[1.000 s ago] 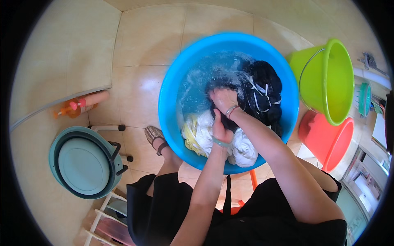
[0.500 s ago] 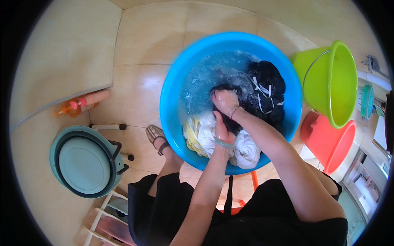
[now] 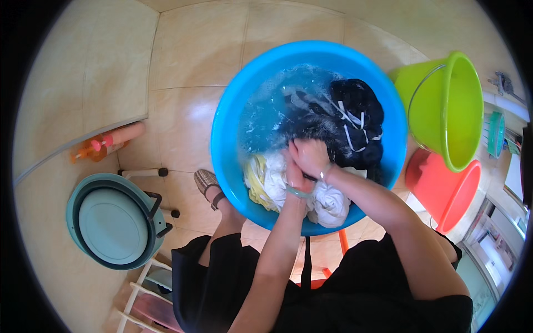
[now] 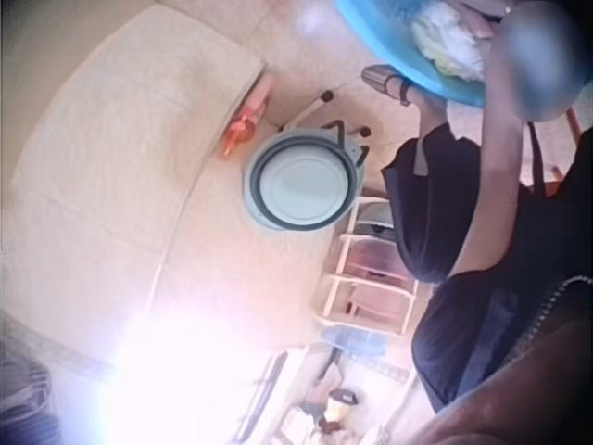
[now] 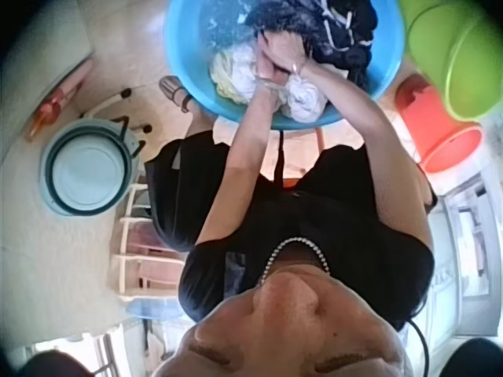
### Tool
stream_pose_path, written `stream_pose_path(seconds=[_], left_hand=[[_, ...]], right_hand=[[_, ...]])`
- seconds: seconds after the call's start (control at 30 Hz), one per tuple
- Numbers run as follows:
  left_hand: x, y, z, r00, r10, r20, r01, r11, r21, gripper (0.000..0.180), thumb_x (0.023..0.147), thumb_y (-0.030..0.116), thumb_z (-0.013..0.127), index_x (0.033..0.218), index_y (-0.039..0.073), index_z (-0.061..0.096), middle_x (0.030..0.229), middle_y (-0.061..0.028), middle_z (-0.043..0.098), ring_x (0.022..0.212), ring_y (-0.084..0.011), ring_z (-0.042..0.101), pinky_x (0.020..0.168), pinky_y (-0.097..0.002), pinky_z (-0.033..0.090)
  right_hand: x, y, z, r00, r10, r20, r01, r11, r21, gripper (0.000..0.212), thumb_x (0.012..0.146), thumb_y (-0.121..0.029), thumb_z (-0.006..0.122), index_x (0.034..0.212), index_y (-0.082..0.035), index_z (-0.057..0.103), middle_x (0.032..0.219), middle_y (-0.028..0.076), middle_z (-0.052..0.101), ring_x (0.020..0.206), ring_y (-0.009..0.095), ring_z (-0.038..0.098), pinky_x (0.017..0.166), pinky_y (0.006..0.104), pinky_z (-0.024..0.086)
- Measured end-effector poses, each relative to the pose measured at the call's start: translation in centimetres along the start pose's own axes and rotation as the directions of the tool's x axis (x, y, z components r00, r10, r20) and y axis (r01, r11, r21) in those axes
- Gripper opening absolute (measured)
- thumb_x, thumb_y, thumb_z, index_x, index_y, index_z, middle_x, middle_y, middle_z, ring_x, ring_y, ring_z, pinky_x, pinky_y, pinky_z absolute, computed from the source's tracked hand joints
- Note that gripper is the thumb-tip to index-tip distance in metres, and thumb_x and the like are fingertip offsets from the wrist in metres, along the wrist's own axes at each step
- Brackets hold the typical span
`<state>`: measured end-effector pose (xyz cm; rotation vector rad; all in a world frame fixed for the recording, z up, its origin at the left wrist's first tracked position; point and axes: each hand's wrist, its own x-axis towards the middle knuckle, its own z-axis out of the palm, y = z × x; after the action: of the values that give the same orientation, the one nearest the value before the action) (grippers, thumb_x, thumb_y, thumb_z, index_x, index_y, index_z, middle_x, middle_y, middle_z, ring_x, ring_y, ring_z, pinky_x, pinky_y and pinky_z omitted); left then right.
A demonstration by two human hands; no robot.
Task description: The person sits on a small stool in a bathroom and hand-washes clothes in a blue basin filled with soapy water. They scrub and rinse various garments, including a striped shirt and dark pants, by hand, occasionally transferring items to a green bucket.
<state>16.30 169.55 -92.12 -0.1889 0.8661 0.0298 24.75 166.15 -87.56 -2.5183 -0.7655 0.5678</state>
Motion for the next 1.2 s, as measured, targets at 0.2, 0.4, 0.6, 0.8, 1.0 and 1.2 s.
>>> stream_pose_path(seconds=[0.2, 0.4, 0.6, 0.8, 1.0, 1.2], left_hand=[[-0.6, -1.4, 2.8, 0.999, -0.043, 0.033, 0.039, 0.993, 0.11, 0.063, 0.096, 0.059, 0.04, 0.137, 0.012, 0.047, 0.131, -0.0092, 0.057, 0.117, -0.027, 0.056, 0.102, -0.042, 0.044], [-0.3, 0.6, -1.0, 0.992, 0.099, 0.084, -0.112, 0.979, 0.173, 0.054, 0.097, 0.052, 0.043, 0.13, 0.01, 0.055, 0.124, -0.0052, 0.061, 0.109, -0.0232, 0.057, 0.098, -0.0382, 0.045], [-0.2, -0.1, 1.1, 0.994, 0.056, -0.093, -0.05, 0.997, 0.058, 0.063, 0.096, 0.06, 0.04, 0.133, 0.01, 0.051, 0.128, -0.0087, 0.058, 0.111, -0.0259, 0.057, 0.099, -0.0399, 0.045], [0.0, -1.5, 2.0, 0.998, 0.006, 0.057, -0.014, 0.991, 0.13, 0.063, 0.098, 0.057, 0.036, 0.139, 0.01, 0.043, 0.134, -0.0102, 0.055, 0.121, -0.0277, 0.053, 0.105, -0.0423, 0.042], [-0.4, 0.3, 0.2, 0.988, 0.146, 0.048, -0.152, 0.976, 0.157, 0.057, 0.099, 0.053, 0.037, 0.132, 0.01, 0.052, 0.126, -0.0075, 0.059, 0.113, -0.025, 0.057, 0.099, -0.0405, 0.045], [-0.7, 0.1, 0.2, 0.993, 0.095, -0.07, -0.082, 0.984, 0.16, 0.066, 0.095, 0.062, 0.04, 0.136, 0.011, 0.049, 0.132, -0.0062, 0.056, 0.115, -0.0246, 0.055, 0.1, -0.0403, 0.044]], right_hand=[[5.9, 2.9, 1.9, 0.985, 0.063, 0.162, -0.036, 0.985, -0.168, 0.032, 0.09, -0.03, 0.051, 0.072, -0.007, 0.065, 0.075, 0.018, 0.068, 0.067, 0.035, 0.068, 0.06, 0.0455, 0.055], [-4.4, -1.4, -3.0, 0.988, -0.12, 0.094, 0.109, 0.988, 0.111, 0.032, 0.089, -0.028, 0.055, 0.065, -0.008, 0.059, 0.065, 0.015, 0.063, 0.056, 0.035, 0.063, 0.052, 0.0458, 0.05], [0.5, 0.1, 0.7, 0.998, 0.06, 0.011, -0.06, 0.998, 0.002, 0.036, 0.092, -0.03, 0.052, 0.064, -0.009, 0.059, 0.064, 0.016, 0.064, 0.056, 0.036, 0.063, 0.053, 0.0476, 0.052], [6.6, 3.8, 2.5, 0.98, -0.026, 0.198, 0.045, 0.994, -0.095, 0.03, 0.089, -0.025, 0.048, 0.075, -0.007, 0.068, 0.078, 0.02, 0.068, 0.072, 0.038, 0.067, 0.066, 0.0474, 0.055], [-3.2, -0.9, -1.9, 0.993, -0.096, 0.063, 0.091, 0.992, 0.084, 0.035, 0.09, -0.032, 0.053, 0.064, -0.01, 0.058, 0.064, 0.014, 0.063, 0.057, 0.034, 0.063, 0.052, 0.0462, 0.05], [-2.0, -0.4, -0.7, 0.999, 0.004, 0.032, -0.006, 0.998, 0.067, 0.033, 0.09, -0.029, 0.055, 0.064, -0.008, 0.057, 0.065, 0.016, 0.064, 0.059, 0.033, 0.064, 0.052, 0.0449, 0.051]])
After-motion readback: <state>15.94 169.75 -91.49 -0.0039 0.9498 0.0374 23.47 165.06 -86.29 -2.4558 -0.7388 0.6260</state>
